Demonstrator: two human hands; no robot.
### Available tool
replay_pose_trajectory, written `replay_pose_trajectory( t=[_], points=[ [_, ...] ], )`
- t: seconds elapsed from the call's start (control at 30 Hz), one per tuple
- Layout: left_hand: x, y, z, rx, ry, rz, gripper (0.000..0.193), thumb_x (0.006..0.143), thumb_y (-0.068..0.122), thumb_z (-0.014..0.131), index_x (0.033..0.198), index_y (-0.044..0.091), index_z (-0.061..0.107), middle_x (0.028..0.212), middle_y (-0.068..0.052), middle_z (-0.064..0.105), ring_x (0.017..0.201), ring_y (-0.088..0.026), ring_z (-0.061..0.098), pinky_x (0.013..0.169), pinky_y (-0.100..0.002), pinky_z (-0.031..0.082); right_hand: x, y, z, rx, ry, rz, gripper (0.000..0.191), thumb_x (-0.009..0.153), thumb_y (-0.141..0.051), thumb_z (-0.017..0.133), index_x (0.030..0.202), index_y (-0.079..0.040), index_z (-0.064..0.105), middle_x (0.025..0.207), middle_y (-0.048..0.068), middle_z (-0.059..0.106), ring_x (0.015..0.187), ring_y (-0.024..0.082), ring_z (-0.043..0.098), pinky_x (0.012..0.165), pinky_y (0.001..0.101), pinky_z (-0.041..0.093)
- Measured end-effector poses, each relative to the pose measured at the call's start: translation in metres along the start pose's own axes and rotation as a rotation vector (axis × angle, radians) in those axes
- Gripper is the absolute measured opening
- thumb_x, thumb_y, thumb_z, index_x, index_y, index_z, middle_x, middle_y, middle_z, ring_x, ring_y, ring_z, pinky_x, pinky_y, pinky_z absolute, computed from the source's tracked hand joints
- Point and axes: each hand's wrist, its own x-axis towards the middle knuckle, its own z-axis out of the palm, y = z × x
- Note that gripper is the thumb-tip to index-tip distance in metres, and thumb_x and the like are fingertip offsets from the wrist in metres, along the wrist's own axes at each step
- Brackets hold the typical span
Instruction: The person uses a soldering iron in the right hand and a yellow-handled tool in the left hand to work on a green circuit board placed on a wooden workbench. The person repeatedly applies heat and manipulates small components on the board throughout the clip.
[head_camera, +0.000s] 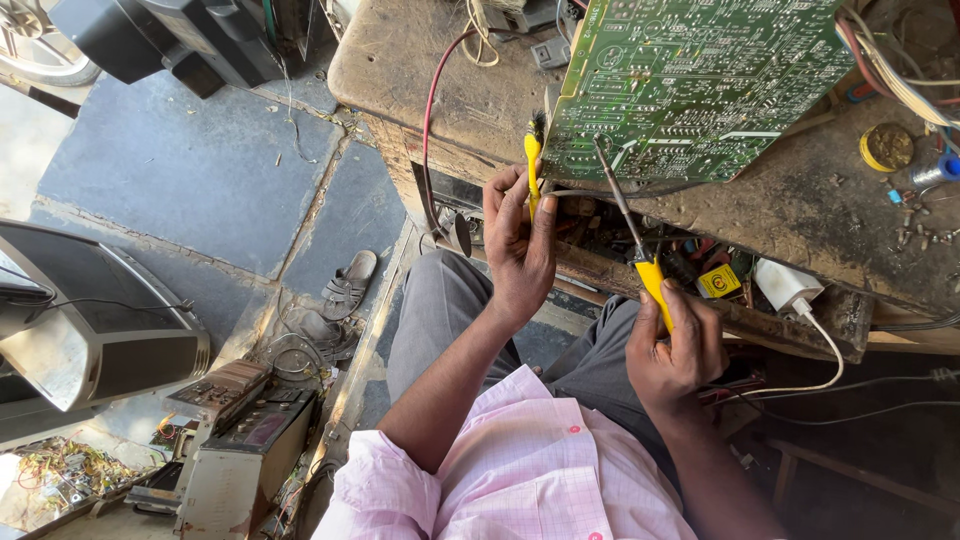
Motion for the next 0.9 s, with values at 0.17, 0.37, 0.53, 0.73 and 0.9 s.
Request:
replay_pose_trajectory(
  t=[0.17,0.37,0.53,0.73,0.9],
  points=[
    [-0.0007,-0.0008,-0.0006,0.026,-0.005,-0.005,0.036,0.113,0.011,0.054,0.149,0.003,0.053,0.137,-0.011,0.043,0.126,-0.013,0.056,0.103,-0.026,0.061,-0.0055,0.0018,0.0065,0.041,0.004,-0.009,0.032,0.099,0.006,0.079,0.126,0.008,0.064,0.111,0.017,0.065,0.099,0.026,0.075,0.080,0.0318,0.065],
    [-0.0006,-0.0004,-0.0021,0.075,-0.011,0.011,0.036,0.114,0.013,0.054,0.149,0.003,0.053,0.136,-0.011,0.045,0.126,-0.014,0.055,0.103,-0.027,0.060,-0.0075,0.0031,0.0067,0.029,0.012,-0.032,0.032,0.098,0.006,0.078,0.126,0.008,0.064,0.112,0.018,0.065,0.102,0.027,0.074,0.083,0.0320,0.066],
    [-0.0006,0.0002,-0.0023,0.067,-0.001,0.024,0.036,0.114,0.013,0.054,0.148,0.001,0.053,0.135,-0.011,0.045,0.125,-0.014,0.055,0.102,-0.027,0.059,-0.0068,0.0017,0.0057,0.019,0.020,-0.038,0.030,0.097,0.006,0.079,0.124,0.008,0.065,0.112,0.018,0.066,0.101,0.027,0.074,0.083,0.0324,0.066],
    [-0.0003,-0.0004,-0.0022,0.054,0.001,0.003,0.035,0.113,0.012,0.054,0.147,0.001,0.055,0.135,-0.011,0.045,0.124,-0.014,0.056,0.101,-0.026,0.059,-0.0073,0.0023,0.0045,0.013,0.015,-0.036,0.030,0.098,0.006,0.079,0.124,0.008,0.065,0.112,0.018,0.065,0.100,0.027,0.074,0.081,0.0334,0.065],
    [-0.0006,0.0005,-0.0025,0.079,-0.004,0.008,0.035,0.114,0.013,0.055,0.147,0.002,0.055,0.135,-0.011,0.045,0.125,-0.015,0.055,0.102,-0.027,0.059,-0.0079,0.0024,0.0044,0.012,0.019,-0.034,0.030,0.097,0.006,0.080,0.123,0.008,0.065,0.111,0.018,0.066,0.098,0.027,0.074,0.080,0.0330,0.065]
  ],
)
